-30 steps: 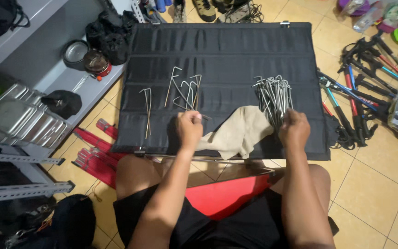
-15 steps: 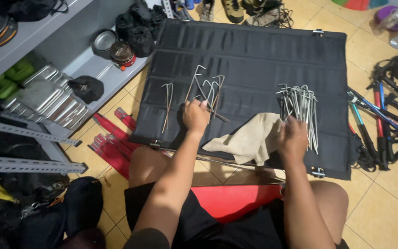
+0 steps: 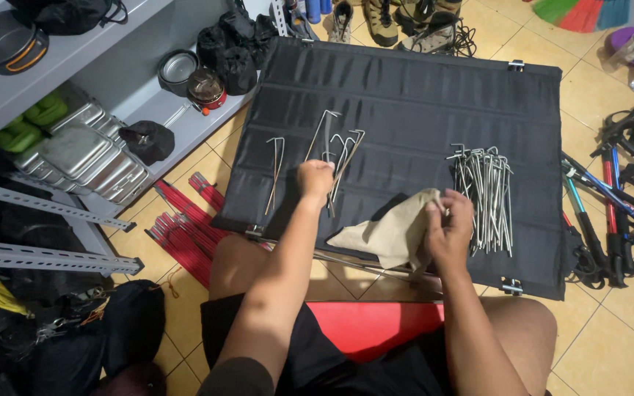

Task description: The person cleans tent stakes by hand using a cloth, wiping dirt off each stake before placing it in a pile on a folding table.

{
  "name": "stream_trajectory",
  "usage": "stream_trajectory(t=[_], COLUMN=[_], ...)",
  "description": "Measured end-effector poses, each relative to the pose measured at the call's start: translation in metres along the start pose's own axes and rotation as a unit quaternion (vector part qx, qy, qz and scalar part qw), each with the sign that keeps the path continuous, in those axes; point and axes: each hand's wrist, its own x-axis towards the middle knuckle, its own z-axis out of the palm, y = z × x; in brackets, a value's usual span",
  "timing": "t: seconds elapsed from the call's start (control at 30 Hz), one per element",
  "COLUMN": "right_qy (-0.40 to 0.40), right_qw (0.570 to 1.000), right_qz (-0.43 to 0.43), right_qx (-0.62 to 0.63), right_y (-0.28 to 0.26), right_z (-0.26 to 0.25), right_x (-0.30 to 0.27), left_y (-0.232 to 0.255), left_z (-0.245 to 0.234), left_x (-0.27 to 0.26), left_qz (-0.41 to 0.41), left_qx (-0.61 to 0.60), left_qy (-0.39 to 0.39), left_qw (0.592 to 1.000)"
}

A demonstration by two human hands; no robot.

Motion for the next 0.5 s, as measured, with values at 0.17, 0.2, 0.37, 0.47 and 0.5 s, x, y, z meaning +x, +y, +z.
stream_trajectory(t=[0.17,0.2,0.37,0.47,0.5], right_qy=[0.013,0.026,0.062,0.015,-0.027], right_qw=[0.949,0.93,0.9,0.896,0.902], right_qz=[0.242,0.296,0.345,0.328,0.297], right_qx=[0.2,0.216,0.258,0.298,0.311], right_y=[0.005,0.005,-0.019,-0.036,-0.043], right_z=[0.01,0.011,0.025,0.038,0.043], right_x=[-0.016,-0.017,-0.014,-0.022,-0.026], left_y=[0.04,0.041,0.058,0.057,0.058], left_z=[-0.038,-0.037,-0.048,-0.042,-0.042], left_x=[-0.055,-0.064,-0.146,-0.183,-0.194], left_qz=[0.093,0.115,0.164,0.213,0.232], left_qx=[-0.011,-0.065,-0.073,0.005,0.066], left_qy=[-0.014,-0.045,-0.151,-0.19,-0.189], left_qw=[0.996,0.99,0.972,0.958,0.952])
